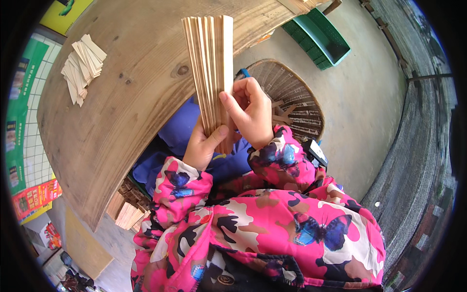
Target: The person repeatedly picks up thin bamboo strips from a wooden table, fans them out, and places them into a woven basket. The person occasionally gathers more strips from the table and continues the sorting process.
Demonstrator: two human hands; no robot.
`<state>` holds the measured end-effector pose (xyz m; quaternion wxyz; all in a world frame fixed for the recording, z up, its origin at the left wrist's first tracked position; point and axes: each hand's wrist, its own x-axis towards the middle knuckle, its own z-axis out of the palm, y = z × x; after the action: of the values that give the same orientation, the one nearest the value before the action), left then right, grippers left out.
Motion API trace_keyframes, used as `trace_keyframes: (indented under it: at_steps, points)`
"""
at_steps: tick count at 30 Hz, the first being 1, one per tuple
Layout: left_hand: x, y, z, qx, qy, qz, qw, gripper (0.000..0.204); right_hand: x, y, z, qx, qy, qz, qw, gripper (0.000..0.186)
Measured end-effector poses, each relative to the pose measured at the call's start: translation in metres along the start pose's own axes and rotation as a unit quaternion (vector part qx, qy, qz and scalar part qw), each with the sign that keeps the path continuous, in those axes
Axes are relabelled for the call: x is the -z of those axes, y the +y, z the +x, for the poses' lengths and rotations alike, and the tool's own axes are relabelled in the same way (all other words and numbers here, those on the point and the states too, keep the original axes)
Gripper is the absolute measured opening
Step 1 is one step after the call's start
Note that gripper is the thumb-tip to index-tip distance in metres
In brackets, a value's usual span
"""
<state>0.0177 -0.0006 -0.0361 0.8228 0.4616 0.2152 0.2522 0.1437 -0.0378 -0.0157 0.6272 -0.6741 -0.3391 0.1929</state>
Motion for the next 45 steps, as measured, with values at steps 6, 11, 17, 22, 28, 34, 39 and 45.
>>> trace_keyframes:
  at_steps: [6,11,17,22,28,34,39,45]
  points:
    - [0.009,0.002,0.0,0.074,-0.036,-0.042,0.996,0.043,-0.003,0.003,0.001,-0.047,-0.035,0.049,0.997,0.017]
    - [0.009,0.007,0.001,0.065,-0.024,-0.091,0.993,0.047,0.002,-0.003,0.011,-0.087,-0.091,0.089,0.988,0.016]
    - [0.009,0.014,0.001,0.071,-0.033,-0.161,0.984,0.043,0.0,0.001,0.017,-0.103,-0.106,0.134,0.98,0.022]
    - [0.01,0.012,-0.001,0.055,-0.036,-0.143,0.988,0.044,0.001,0.004,0.012,-0.093,-0.102,0.136,0.981,0.022]
    - [0.007,0.005,-0.005,-0.041,0.058,0.018,0.997,0.04,0.001,0.0,0.006,-0.056,-0.109,0.06,0.991,0.014]
    - [0.007,0.004,-0.002,-0.082,0.135,0.023,0.987,0.03,-0.003,0.002,-0.02,-0.068,-0.142,0.034,0.987,0.013]
    - [0.014,-0.003,-0.006,-0.056,0.172,-0.005,0.983,0.026,0.024,0.033,0.035,0.061,-0.05,-0.104,0.991,0.012]
    - [0.035,-0.012,-0.043,-0.049,0.204,0.024,0.977,0.029,0.098,0.098,0.239,0.257,0.161,-0.351,0.886,0.01]
